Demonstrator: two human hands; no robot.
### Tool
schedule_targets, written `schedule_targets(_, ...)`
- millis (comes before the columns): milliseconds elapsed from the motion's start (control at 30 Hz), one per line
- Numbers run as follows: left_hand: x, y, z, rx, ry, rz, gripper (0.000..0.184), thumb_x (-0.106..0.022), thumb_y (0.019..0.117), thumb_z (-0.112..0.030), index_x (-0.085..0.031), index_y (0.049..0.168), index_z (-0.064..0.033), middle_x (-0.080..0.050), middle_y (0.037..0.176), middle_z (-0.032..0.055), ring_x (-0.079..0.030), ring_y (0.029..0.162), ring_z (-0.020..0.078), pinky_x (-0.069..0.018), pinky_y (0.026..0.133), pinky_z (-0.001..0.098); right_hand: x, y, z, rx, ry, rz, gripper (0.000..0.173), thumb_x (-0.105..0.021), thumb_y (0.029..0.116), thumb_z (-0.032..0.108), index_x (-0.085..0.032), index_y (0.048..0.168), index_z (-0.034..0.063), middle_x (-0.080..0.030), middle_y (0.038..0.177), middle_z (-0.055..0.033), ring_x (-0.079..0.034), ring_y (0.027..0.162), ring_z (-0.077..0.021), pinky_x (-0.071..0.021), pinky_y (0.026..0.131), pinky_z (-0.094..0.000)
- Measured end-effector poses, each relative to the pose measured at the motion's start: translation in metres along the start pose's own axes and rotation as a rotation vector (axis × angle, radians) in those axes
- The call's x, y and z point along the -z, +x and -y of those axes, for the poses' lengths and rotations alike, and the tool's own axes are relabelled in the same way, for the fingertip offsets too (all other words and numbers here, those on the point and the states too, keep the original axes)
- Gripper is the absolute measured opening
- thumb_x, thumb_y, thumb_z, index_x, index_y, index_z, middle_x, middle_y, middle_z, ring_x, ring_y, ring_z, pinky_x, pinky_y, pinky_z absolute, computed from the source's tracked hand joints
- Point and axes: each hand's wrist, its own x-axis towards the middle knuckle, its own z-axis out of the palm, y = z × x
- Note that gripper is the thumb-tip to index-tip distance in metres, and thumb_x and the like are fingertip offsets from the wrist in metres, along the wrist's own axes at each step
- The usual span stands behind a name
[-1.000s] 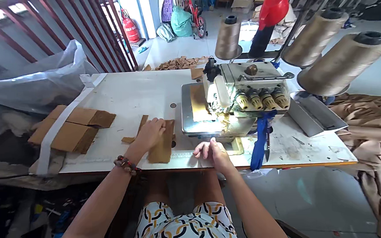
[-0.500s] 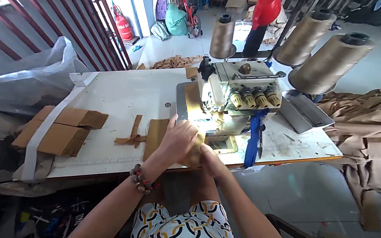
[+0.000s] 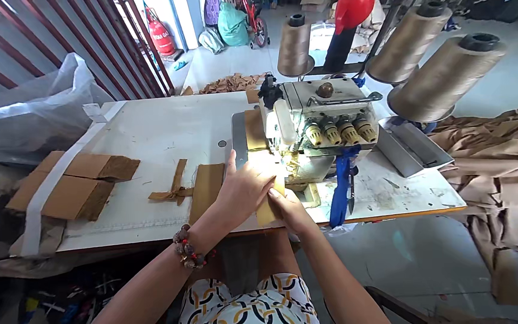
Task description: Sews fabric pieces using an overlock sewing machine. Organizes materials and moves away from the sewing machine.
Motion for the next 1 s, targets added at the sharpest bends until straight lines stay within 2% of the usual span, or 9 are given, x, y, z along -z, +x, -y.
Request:
schedule_targets(67,0.003,0.000,0.001,0.001,0.004,0.009,0.021,-0.061,0.1002,-0.018,-0.077,0.111,-0.0094,-0.074,0.101,0.0091,-0.072,0.100,0.0312,-0.0296,0.108,0.0780,0.003,0.004,-0.002,0.023,0.040,0.061,0.027,-0.036,0.1060,0.014,-0.061,0.105,0.0038,-0.073,0.084,-0.0012,-0.071,0.073,-0.0083,-0.0613,0.070,-0.0255)
schedule_targets(200,0.010,0.015,0.018,0.085,-0.062,0.151,0.039,-0.053,0.1031,-0.040,-0.071,0.127,-0.0148,-0.070,0.129,0.0050,-0.063,0.127,0.0266,-0.0207,0.114,0.0782,0.007,0.011,-0.002,0.037,0.054,0.183,0.039,-0.026,0.1073,0.017,-0.062,0.098,0.0047,-0.074,0.074,-0.0013,-0.071,0.064,-0.0096,-0.0601,0.065,-0.0241)
schedule_targets(367,0.017,0.050,0.041,0.166,-0.177,0.280,0.049,-0.068,0.0956,-0.043,-0.068,0.128,-0.0056,-0.067,0.131,0.0145,-0.057,0.133,0.0336,-0.0189,0.115,0.0762,0.017,0.011,-0.022,0.070,-0.003,0.292,0.043,-0.025,0.1083,0.018,-0.065,0.100,0.0059,-0.073,0.076,0.0024,-0.070,0.066,-0.0069,-0.0582,0.065,-0.0232)
schedule_targets(467,0.008,0.060,0.061,0.212,-0.163,0.314,0.056,-0.067,0.0929,-0.053,-0.066,0.132,-0.0122,-0.062,0.141,0.0096,-0.050,0.141,0.0295,-0.0161,0.118,0.0720,0.017,0.007,-0.025,0.094,0.019,0.255,0.042,-0.025,0.1078,0.017,-0.064,0.094,0.0084,-0.073,0.075,0.0018,-0.069,0.064,-0.0072,-0.0577,0.062,-0.0229)
schedule_targets(567,0.017,0.039,0.065,0.263,-0.165,0.207,0.050,-0.069,0.0968,-0.037,-0.062,0.139,-0.0100,-0.050,0.156,0.0113,-0.041,0.148,0.0353,-0.0218,0.116,0.0735,0.018,0.007,-0.028,0.131,0.039,0.231,0.046,-0.024,0.1079,0.019,-0.063,0.084,0.0118,-0.073,0.074,0.0011,-0.070,0.063,-0.0079,-0.0580,0.061,-0.0232)
schedule_targets(633,0.031,0.010,0.067,0.340,-0.138,0.120,0.039,-0.064,0.1022,-0.022,-0.059,0.136,-0.0032,-0.055,0.145,0.0191,-0.058,0.129,0.0389,-0.0450,0.107,0.0613,0.017,0.007,-0.031,0.169,0.055,0.227,0.052,-0.023,0.1087,0.022,-0.061,0.074,0.0145,-0.074,0.074,0.0011,-0.071,0.065,-0.0090,-0.0591,0.062,-0.0247)
schedule_targets(700,0.033,-0.016,0.082,0.487,-0.125,0.195,0.033,-0.060,0.1046,-0.015,-0.056,0.134,0.0004,-0.062,0.130,0.0242,-0.067,0.109,0.0414,-0.0549,0.093,0.0582,0.017,0.007,-0.033,0.193,0.037,0.207,0.060,-0.019,0.1100,0.027,-0.058,0.066,0.0163,-0.073,0.074,0.0014,-0.071,0.067,-0.0097,-0.0600,0.067,-0.0269)
schedule_targets(833,-0.004,-0.059,0.122,0.543,-0.032,0.361,0.020,-0.057,0.1041,-0.012,-0.064,0.116,0.0020,-0.065,0.111,0.0240,-0.065,0.104,0.0439,-0.0511,0.089,0.0631,0.014,0.011,-0.036,0.221,-0.016,0.216,0.062,-0.017,0.1107,0.031,-0.057,0.066,0.0164,-0.075,0.080,0.0006,-0.073,0.079,-0.0120,-0.0606,0.079,-0.0302)
schedule_targets(1000,-0.013,-0.073,0.117,0.427,-0.034,0.042,0.021,-0.051,0.1056,-0.011,-0.065,0.109,0.0047,-0.063,0.112,0.0262,-0.061,0.109,0.0470,-0.0461,0.092,0.0657,0.012,0.010,-0.034,0.187,-0.084,0.164,0.049,-0.023,0.1084,0.020,-0.065,0.087,0.0074,-0.075,0.095,-0.0012,-0.071,0.088,-0.0110,-0.0594,0.085,-0.0307)
